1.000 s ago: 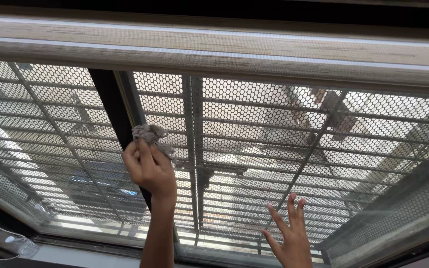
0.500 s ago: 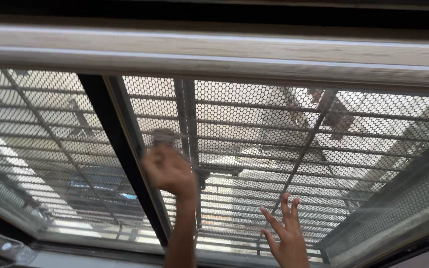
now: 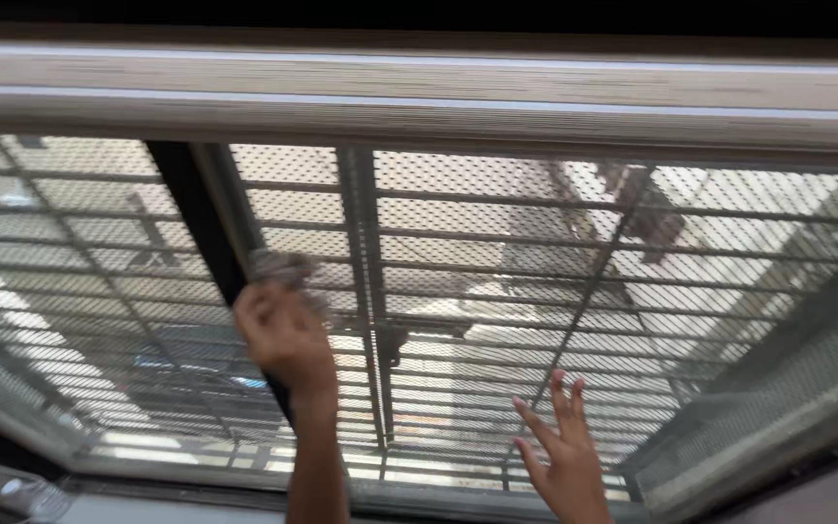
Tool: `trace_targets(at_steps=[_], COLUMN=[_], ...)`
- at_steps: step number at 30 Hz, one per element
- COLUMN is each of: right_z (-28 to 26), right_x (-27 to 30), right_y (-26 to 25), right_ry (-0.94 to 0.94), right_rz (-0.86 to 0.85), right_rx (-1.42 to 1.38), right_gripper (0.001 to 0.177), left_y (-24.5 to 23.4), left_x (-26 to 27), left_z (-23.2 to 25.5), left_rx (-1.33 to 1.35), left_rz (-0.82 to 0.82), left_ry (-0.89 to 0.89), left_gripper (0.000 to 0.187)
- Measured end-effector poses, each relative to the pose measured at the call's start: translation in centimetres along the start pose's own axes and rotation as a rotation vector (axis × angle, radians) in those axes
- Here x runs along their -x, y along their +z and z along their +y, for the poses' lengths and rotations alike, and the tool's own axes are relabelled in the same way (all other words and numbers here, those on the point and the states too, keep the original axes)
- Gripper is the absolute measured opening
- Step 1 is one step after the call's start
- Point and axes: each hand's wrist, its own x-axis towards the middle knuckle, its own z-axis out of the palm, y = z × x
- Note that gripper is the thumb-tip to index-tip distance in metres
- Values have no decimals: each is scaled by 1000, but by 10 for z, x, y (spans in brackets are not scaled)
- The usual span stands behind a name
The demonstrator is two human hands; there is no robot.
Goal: The person wipes a window screen with a cloth, moving the cloth across the mesh and along the frame edges. The person uses both hands to hold and maneuver the cloth while cleaning different sections of the screen.
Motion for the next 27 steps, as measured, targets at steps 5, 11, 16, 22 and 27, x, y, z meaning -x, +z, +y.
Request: trace_targets(at_steps=[5,11,16,22,27], right_z=[-7,-11,-10,-12,-17], right_x=[-1,-5,-4,-5,-7], right_y=[3,-1,-14,-12,-11], right_ry=[-3,-55,0,-25,-20], right_rz=[-5,63,22,15,26], right_rx=[-54,22,47,-124,-109], right_gripper=[55,55,56,48,47], left_y=[33,80,50,-21,48], left_x=[56,171,135,26,117], left_z=[4,73,2,-8,16], left_rx=[-326,-238,382,-359,108], left_rz=[148,-298,-356,34,89], left_ry=[48,648,-175,173,-174], left_gripper=[42,31,29,20,35])
